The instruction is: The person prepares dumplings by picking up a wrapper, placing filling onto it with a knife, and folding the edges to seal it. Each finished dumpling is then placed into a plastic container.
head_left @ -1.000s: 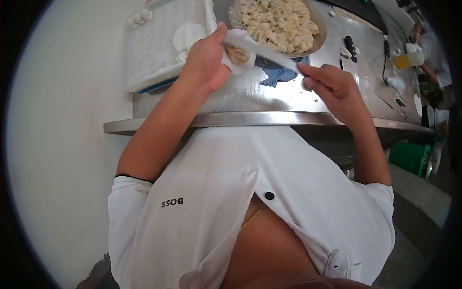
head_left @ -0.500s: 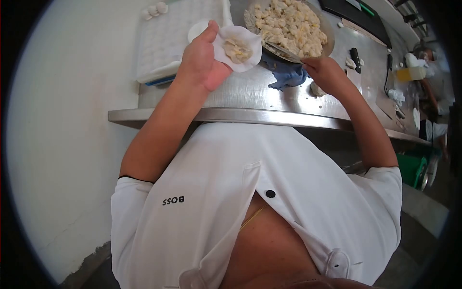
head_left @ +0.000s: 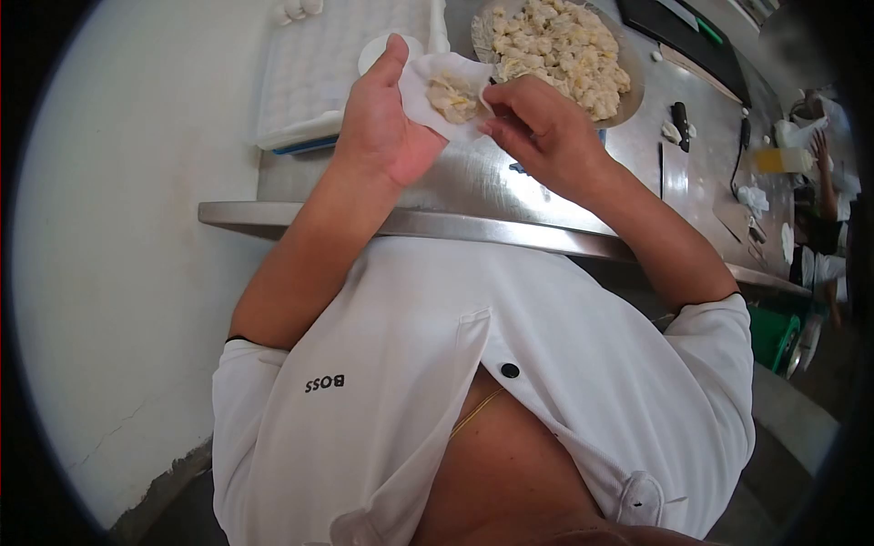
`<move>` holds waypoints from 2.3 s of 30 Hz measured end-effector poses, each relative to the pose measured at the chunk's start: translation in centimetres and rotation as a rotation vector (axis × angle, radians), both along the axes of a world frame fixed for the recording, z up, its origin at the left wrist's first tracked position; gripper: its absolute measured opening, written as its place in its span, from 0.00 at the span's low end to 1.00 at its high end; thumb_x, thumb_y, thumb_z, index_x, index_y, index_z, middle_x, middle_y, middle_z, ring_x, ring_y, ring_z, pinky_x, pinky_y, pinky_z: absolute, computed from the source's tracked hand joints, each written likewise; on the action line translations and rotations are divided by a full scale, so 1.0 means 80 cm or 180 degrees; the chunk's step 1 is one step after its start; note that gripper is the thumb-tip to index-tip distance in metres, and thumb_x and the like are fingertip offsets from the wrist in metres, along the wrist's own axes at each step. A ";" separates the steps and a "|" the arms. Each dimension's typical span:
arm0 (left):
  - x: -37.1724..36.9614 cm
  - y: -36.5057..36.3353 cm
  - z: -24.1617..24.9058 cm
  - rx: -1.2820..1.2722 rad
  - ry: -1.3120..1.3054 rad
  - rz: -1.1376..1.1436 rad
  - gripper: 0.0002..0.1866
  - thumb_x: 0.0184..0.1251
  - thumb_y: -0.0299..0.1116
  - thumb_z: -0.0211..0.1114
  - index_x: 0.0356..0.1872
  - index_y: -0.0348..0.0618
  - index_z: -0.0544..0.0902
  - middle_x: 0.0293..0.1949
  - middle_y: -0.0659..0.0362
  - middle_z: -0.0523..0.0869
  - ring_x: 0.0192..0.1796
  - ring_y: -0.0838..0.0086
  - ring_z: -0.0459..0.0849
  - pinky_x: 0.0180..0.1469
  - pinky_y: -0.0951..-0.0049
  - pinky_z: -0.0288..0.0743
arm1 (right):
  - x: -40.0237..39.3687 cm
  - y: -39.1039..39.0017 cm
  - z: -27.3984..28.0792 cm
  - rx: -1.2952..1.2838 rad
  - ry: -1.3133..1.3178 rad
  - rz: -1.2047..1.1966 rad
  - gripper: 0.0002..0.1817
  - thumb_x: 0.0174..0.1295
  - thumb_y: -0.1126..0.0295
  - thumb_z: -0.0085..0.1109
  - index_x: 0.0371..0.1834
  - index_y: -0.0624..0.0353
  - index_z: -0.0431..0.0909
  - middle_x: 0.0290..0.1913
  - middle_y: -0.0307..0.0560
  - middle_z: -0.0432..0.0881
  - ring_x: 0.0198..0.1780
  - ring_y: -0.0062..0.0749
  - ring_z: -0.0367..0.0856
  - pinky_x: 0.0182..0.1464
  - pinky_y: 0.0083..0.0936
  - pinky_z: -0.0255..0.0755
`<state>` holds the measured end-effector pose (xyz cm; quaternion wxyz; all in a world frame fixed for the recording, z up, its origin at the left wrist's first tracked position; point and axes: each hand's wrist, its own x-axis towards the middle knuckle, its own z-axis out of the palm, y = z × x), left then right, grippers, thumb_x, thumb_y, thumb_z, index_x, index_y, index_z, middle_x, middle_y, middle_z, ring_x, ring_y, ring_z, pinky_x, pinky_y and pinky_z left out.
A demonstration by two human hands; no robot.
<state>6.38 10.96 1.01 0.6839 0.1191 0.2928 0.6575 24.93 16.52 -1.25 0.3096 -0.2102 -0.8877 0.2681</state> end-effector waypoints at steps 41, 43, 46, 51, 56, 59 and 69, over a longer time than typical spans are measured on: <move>0.002 -0.003 -0.032 -0.0234 0.0020 -0.0038 0.27 0.81 0.49 0.42 0.66 0.34 0.60 0.59 0.45 0.73 0.63 0.52 0.74 0.66 0.47 0.69 | 0.009 0.006 -0.013 0.0044 0.0073 0.0329 0.11 0.62 0.74 0.64 0.46 0.62 0.78 0.37 0.48 0.78 0.38 0.42 0.80 0.38 0.32 0.75; 0.004 -0.005 -0.032 -0.0283 0.0067 -0.0175 0.27 0.81 0.49 0.42 0.66 0.35 0.60 0.61 0.46 0.73 0.64 0.53 0.74 0.66 0.47 0.69 | 0.009 0.008 -0.015 0.0092 0.0084 0.0333 0.11 0.62 0.74 0.64 0.46 0.61 0.78 0.37 0.48 0.78 0.38 0.41 0.80 0.38 0.32 0.75; 0.017 -0.011 -0.014 -0.0583 0.0251 -0.0072 0.27 0.81 0.49 0.43 0.67 0.37 0.65 0.64 0.47 0.73 0.66 0.52 0.73 0.68 0.45 0.66 | 0.009 0.011 -0.018 -0.0081 0.0064 0.0245 0.08 0.62 0.70 0.63 0.42 0.61 0.79 0.36 0.50 0.78 0.40 0.46 0.81 0.42 0.36 0.76; 0.016 -0.019 -0.023 -0.0483 0.0486 -0.0045 0.24 0.79 0.47 0.51 0.63 0.38 0.66 0.58 0.48 0.77 0.60 0.56 0.78 0.61 0.49 0.74 | 0.010 0.008 -0.020 -0.0607 0.0073 0.0056 0.08 0.67 0.73 0.61 0.47 0.61 0.78 0.33 0.41 0.78 0.34 0.28 0.79 0.36 0.25 0.73; 0.015 -0.019 -0.034 -0.0308 0.0571 -0.0021 0.20 0.77 0.45 0.55 0.57 0.38 0.72 0.54 0.50 0.80 0.57 0.59 0.81 0.57 0.53 0.77 | 0.005 0.005 -0.018 -0.2143 0.0490 -0.0309 0.11 0.66 0.69 0.63 0.44 0.66 0.79 0.34 0.46 0.82 0.34 0.25 0.78 0.37 0.25 0.73; 0.020 -0.020 -0.030 -0.0370 0.0622 0.0086 0.19 0.77 0.44 0.55 0.56 0.38 0.72 0.54 0.50 0.80 0.55 0.61 0.81 0.54 0.55 0.79 | 0.005 0.008 -0.011 -0.2513 0.0423 -0.0313 0.11 0.66 0.68 0.63 0.43 0.67 0.79 0.32 0.46 0.82 0.34 0.24 0.78 0.37 0.24 0.72; 0.020 -0.021 -0.036 -0.0285 0.1093 -0.0281 0.16 0.78 0.39 0.55 0.56 0.39 0.72 0.52 0.51 0.80 0.53 0.63 0.82 0.52 0.56 0.79 | 0.009 0.010 -0.020 -0.1541 0.0007 -0.0194 0.07 0.68 0.71 0.61 0.44 0.62 0.80 0.34 0.36 0.76 0.34 0.17 0.73 0.36 0.19 0.70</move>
